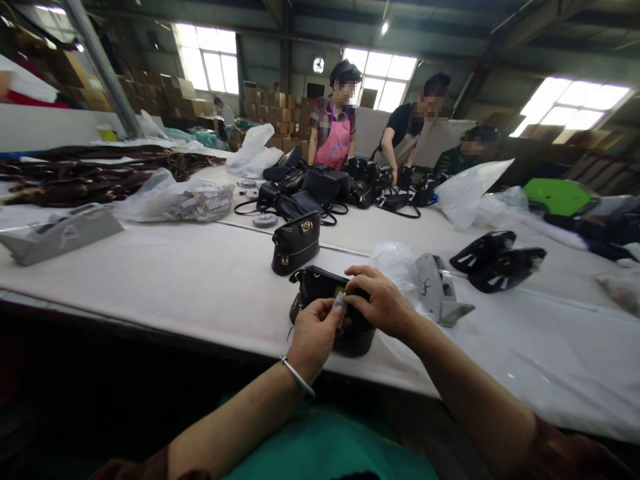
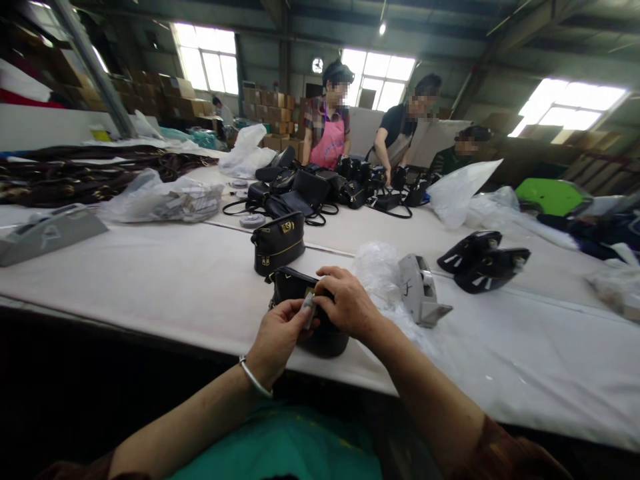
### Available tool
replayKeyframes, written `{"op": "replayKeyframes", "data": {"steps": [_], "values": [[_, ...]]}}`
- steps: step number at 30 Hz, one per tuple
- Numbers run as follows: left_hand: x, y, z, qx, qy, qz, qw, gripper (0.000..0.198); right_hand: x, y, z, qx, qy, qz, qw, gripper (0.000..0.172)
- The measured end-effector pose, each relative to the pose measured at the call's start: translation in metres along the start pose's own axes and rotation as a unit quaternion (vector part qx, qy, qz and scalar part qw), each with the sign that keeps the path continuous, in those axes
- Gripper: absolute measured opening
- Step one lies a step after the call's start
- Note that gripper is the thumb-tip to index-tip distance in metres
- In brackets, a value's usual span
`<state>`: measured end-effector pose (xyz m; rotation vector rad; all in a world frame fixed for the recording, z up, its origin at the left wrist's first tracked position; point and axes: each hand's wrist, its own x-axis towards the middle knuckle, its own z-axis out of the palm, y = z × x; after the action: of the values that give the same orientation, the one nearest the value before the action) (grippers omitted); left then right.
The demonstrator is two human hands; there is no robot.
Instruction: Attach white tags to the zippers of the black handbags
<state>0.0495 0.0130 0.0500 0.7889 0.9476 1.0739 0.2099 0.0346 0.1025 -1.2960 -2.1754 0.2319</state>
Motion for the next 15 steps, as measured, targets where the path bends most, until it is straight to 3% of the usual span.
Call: {"op": "replayKeyframes", "data": {"steps": [10,15], "values": [[-0.0012,0.004,0.0016,0.008,0.007,-0.001,1.0,0.039,0.0031,0.0006,-0.0017,0.042,-0.018,-0.01,0.999,0.012],[-0.002,0.0026,0.0,0.028,0.014,0.002,1.0,0.039,0.0014,0.0016,0.001,0.048,0.005,-0.008,0.999,0.012]]}}
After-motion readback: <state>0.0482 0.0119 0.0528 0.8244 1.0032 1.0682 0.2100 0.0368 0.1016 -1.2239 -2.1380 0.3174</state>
